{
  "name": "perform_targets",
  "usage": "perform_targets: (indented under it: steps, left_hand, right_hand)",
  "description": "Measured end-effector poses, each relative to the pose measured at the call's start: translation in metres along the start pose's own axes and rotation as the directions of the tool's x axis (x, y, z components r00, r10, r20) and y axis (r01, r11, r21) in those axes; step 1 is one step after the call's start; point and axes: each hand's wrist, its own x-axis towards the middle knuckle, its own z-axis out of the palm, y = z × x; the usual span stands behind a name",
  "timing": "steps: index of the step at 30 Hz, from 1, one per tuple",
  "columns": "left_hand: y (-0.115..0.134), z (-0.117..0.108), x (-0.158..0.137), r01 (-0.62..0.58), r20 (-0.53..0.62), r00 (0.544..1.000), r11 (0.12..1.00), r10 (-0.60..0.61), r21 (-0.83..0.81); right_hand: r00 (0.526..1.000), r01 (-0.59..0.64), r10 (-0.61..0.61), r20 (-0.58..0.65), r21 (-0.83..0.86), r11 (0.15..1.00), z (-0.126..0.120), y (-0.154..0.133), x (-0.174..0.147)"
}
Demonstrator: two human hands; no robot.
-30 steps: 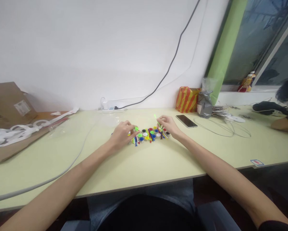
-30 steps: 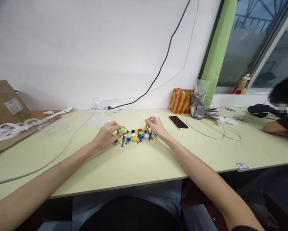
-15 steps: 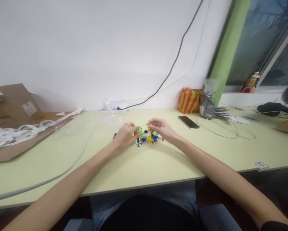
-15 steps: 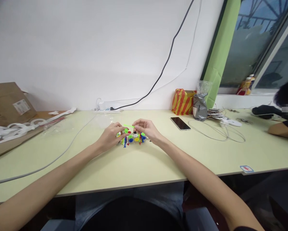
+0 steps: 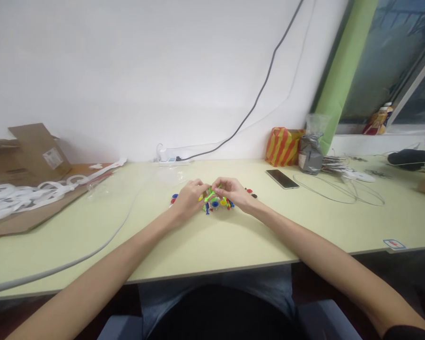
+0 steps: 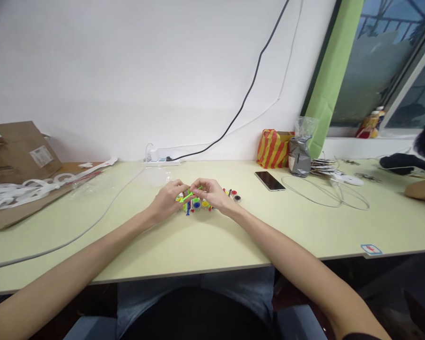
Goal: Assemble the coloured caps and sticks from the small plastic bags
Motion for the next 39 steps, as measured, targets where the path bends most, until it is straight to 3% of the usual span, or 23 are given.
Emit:
perform_targets:
  steps: [8, 18, 28, 32, 39]
  left_hand:
    - [0.004, -0.002, 0.001, -0.052, -0.016, 0.999, 0.998, 0.052, 0.022]
    - [0.011, -0.007, 0.000, -0.075, 0.003, 0.997, 0.997, 0.075, 0.006]
    - [0.012, -0.009, -0.002, -0.091, 0.035, 0.995, 0.995, 0.090, 0.032]
    - [0.013, -0.009, -0.004, -0.076, 0.025, 0.997, 0.997, 0.076, 0.006]
    - [0.015, -0.006, -0.002, -0.113, -0.046, 0.993, 0.993, 0.112, -0.039]
  right_hand:
    - [1.000, 0.014, -0.013, -0.014, 0.051, 0.999, -0.002, 0.002, -0.004]
    - [0.999, 0.034, -0.034, -0.041, -0.017, 0.999, -0.003, -0.004, -0.006]
    - [0.991, 0.075, -0.097, -0.090, -0.221, 0.972, -0.005, -0.001, -0.005]
    - [0.979, 0.117, -0.170, -0.116, -0.363, 0.925, -0.004, 0.001, -0.006]
    - [0.905, 0.268, -0.413, -0.104, -0.615, 0.742, 0.001, -0.002, -0.008]
